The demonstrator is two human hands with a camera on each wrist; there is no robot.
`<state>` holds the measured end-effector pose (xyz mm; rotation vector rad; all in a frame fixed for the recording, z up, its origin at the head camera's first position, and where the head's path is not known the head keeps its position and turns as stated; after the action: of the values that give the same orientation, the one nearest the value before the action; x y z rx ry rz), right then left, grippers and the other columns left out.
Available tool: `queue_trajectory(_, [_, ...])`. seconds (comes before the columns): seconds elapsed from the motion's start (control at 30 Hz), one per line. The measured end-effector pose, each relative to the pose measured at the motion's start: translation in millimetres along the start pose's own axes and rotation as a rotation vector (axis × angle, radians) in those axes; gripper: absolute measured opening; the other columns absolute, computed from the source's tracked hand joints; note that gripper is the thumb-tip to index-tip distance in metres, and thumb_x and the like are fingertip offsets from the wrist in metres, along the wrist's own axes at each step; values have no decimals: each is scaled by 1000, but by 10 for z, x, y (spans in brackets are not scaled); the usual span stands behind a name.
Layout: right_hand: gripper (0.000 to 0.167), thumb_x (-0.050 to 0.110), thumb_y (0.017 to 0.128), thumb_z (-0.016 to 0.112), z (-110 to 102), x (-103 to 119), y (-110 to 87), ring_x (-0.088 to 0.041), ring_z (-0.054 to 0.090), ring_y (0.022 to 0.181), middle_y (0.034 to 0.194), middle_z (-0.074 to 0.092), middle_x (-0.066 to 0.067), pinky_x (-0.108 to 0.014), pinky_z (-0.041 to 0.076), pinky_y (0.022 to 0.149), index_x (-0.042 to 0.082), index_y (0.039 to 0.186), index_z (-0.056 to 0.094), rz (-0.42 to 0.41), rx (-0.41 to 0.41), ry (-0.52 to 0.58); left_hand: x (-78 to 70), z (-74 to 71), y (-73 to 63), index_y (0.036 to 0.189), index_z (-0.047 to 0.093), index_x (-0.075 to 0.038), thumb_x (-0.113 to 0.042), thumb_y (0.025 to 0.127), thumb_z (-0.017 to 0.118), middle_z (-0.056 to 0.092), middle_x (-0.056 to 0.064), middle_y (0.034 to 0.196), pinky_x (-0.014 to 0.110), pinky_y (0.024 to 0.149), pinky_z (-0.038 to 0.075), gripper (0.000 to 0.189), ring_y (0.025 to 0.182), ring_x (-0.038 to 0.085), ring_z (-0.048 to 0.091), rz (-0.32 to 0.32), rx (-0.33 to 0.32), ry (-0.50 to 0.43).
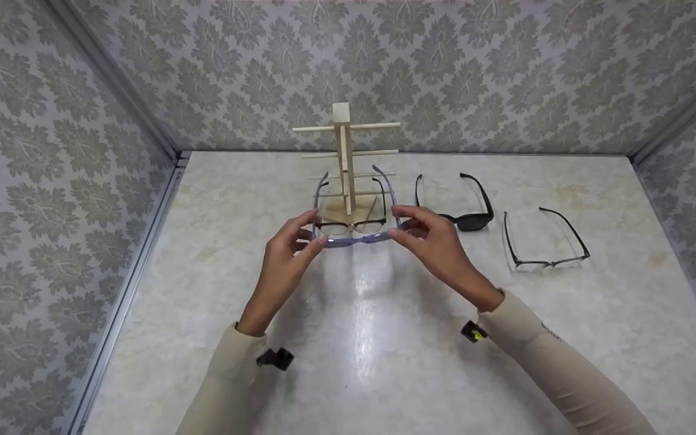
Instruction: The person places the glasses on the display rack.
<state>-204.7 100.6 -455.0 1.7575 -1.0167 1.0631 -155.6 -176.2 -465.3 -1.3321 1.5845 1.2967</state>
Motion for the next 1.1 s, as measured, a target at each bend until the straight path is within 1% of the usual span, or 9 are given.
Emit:
queue_trajectory(0.1, [44, 15, 103, 81, -10, -20, 28, -25, 73, 113, 139, 72, -11, -26, 60, 93, 6, 145, 71, 9, 3, -1, 11, 9, 47, 154, 63, -5, -16, 107, 75, 69, 14, 139, 48, 96, 59, 50, 109, 24, 69, 2, 2, 3])
queue_trajectory(0.2, [44, 17, 104, 80, -17, -35, 54, -25, 73, 115, 140, 71, -12, -27, 60, 93, 6, 145, 71, 20, 7, 1, 31, 15, 92, 155, 62, -5, -18, 108, 74, 69, 15, 141, 45, 96, 59, 49, 110, 24, 69, 9, 5, 5])
queue_trajectory(0.3, [45, 17, 103, 81, -25, -47, 81, -25, 72, 114, 140, 71, -11, -26, 60, 92, 7, 146, 71, 33, 4, 4, 49, 19, 141, 155, 62, -5, -19, 109, 73, 68, 19, 143, 44, 96, 59, 50, 111, 25, 69, 14, 6, -8])
queue_trajectory(0.5, [45, 18, 102, 82, -30, -94, 143, -25, 74, 110, 138, 73, -10, -26, 60, 90, 7, 145, 72, 57, 0, 2, 96, 21, 236, 156, 61, -5, -19, 110, 71, 69, 18, 143, 32, 92, 59, 49, 111, 25, 70, 7, 2, -31])
queue_trajectory(0.63, [44, 18, 103, 82, -33, -108, 180, -25, 74, 107, 136, 73, -12, -26, 61, 89, 6, 144, 72, 63, -6, 3, 125, 16, 292, 154, 62, -3, -17, 111, 70, 70, 19, 141, 26, 88, 59, 46, 109, 26, 71, 8, 2, -69])
queue_trajectory(0.73, [43, 18, 103, 81, -29, -97, 208, -25, 74, 106, 135, 73, -12, -26, 61, 87, 5, 144, 72, 66, -9, 2, 140, 4, 320, 153, 64, -2, -16, 111, 70, 71, 18, 140, 25, 86, 59, 45, 107, 26, 71, 1, -2, -89])
queue_trajectory(0.87, [43, 19, 103, 81, -25, -89, 253, -24, 74, 105, 134, 73, -12, -27, 61, 87, 6, 143, 73, 74, -9, -7, 157, -11, 361, 152, 65, -3, -17, 110, 71, 72, 15, 139, 26, 86, 59, 45, 108, 25, 71, -8, -3, -85])
queue_trajectory(1.0, [43, 20, 104, 81, -35, -81, 299, -24, 74, 105, 135, 72, -12, -29, 61, 88, 6, 144, 72, 76, -5, -16, 163, -19, 416, 152, 64, -1, -18, 109, 72, 71, 17, 141, 26, 88, 60, 47, 109, 24, 71, -16, -3, -86])
queue_trajectory(1.1, [44, 19, 104, 80, -42, -75, 340, -26, 74, 107, 136, 72, -14, -29, 61, 90, 3, 145, 71, 74, 4, -22, 160, -27, 453, 152, 64, 1, -17, 109, 73, 70, 20, 142, 27, 89, 62, 48, 109, 24, 71, -18, -4, -97])
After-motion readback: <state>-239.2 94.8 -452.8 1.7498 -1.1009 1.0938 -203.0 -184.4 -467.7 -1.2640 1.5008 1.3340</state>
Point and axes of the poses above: each hand's wrist, its own y-axis towards the middle knuckle, its own z-axis out of the palm, x = y × z, the point moved 4 cm from there along y, towards the middle knuckle
